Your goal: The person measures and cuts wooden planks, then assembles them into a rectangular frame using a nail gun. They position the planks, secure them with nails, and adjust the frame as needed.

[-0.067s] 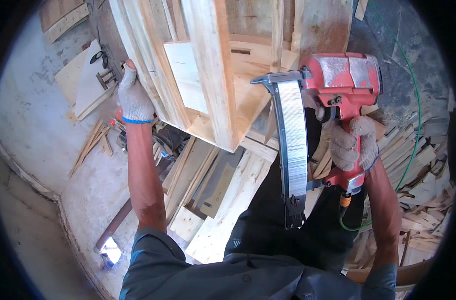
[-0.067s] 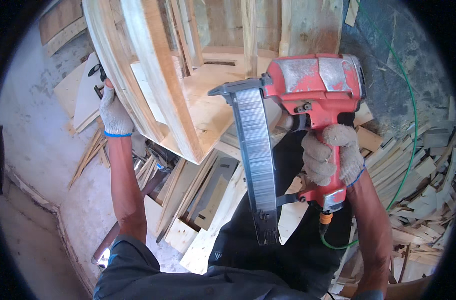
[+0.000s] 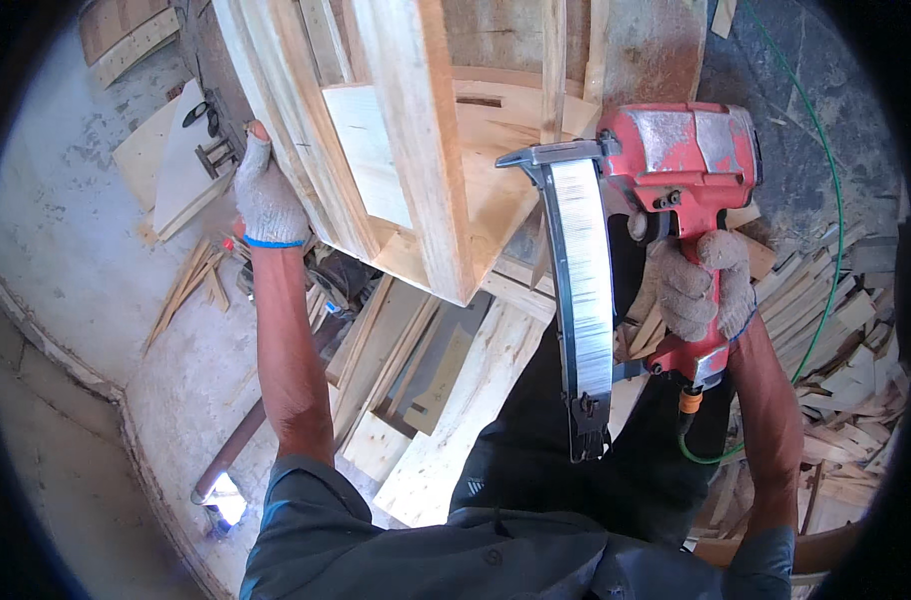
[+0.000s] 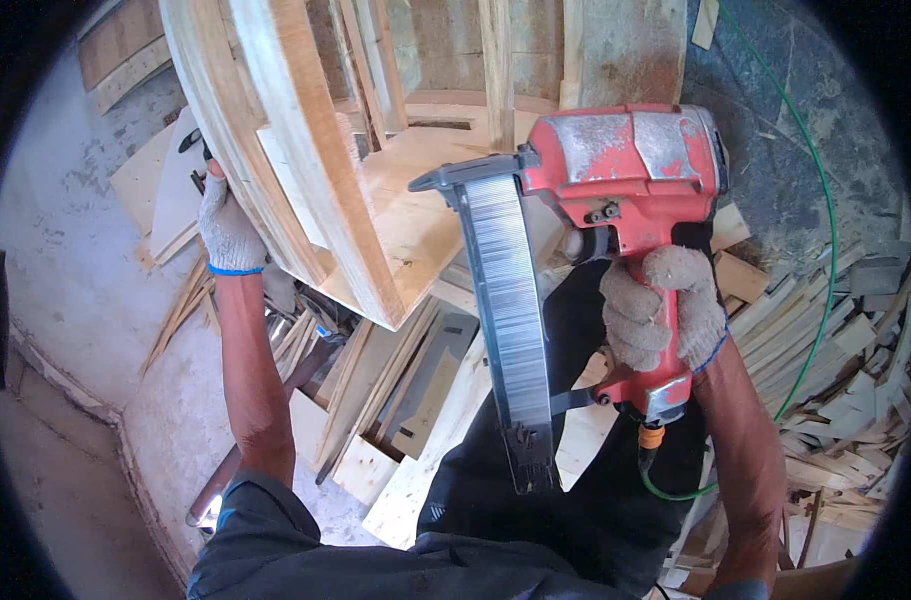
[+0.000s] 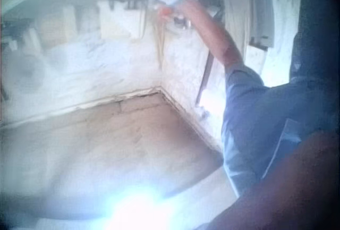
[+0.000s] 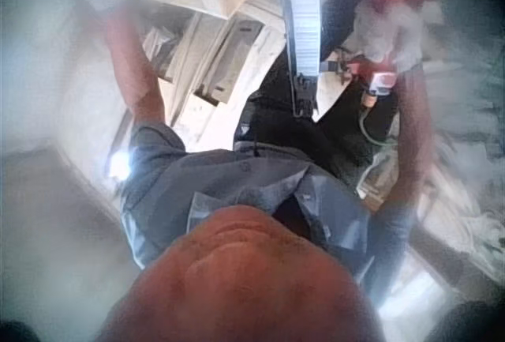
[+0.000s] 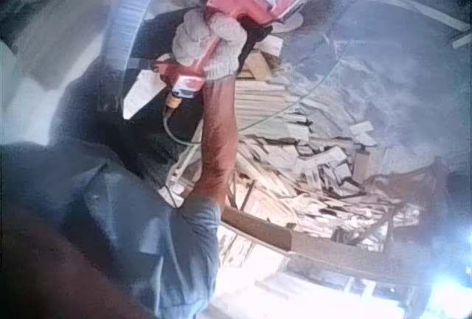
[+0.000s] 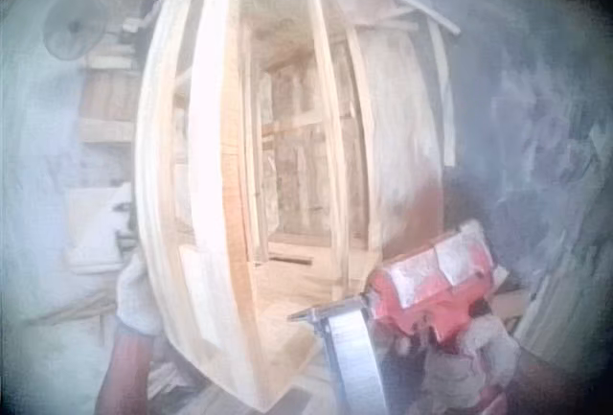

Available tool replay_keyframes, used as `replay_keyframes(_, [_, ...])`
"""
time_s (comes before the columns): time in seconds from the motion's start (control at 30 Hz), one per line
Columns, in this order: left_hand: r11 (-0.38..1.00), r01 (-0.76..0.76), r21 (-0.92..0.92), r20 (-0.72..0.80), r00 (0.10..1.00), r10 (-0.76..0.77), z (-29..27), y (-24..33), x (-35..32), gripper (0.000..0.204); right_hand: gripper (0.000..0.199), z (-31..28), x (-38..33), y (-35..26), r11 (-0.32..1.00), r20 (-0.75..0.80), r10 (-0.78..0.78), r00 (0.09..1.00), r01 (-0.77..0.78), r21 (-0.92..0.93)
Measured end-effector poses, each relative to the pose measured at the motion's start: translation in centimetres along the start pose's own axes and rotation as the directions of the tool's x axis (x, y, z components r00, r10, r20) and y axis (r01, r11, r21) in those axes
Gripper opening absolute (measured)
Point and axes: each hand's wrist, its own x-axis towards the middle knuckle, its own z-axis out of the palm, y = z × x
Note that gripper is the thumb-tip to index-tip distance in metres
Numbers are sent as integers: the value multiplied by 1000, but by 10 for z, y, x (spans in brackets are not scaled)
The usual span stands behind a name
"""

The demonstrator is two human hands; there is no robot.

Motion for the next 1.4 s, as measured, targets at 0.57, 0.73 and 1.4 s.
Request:
replay_keyframes(0.57, [993,-73,95,39,997,69,13,13,-13,55,64,-26,42,3,976,275,154,949,-189,107])
replay_keyframes(0.73, [993,-88,75,-56,994,92,25,14,-18,48,65,-34,48,-1,942,316,238,918,-298,155])
replay_keyframes(1.4, [997,-68,-39,238,968,76,-9,20,-13,46,64,-11,31,-10,974,94,224,970,-226,13])
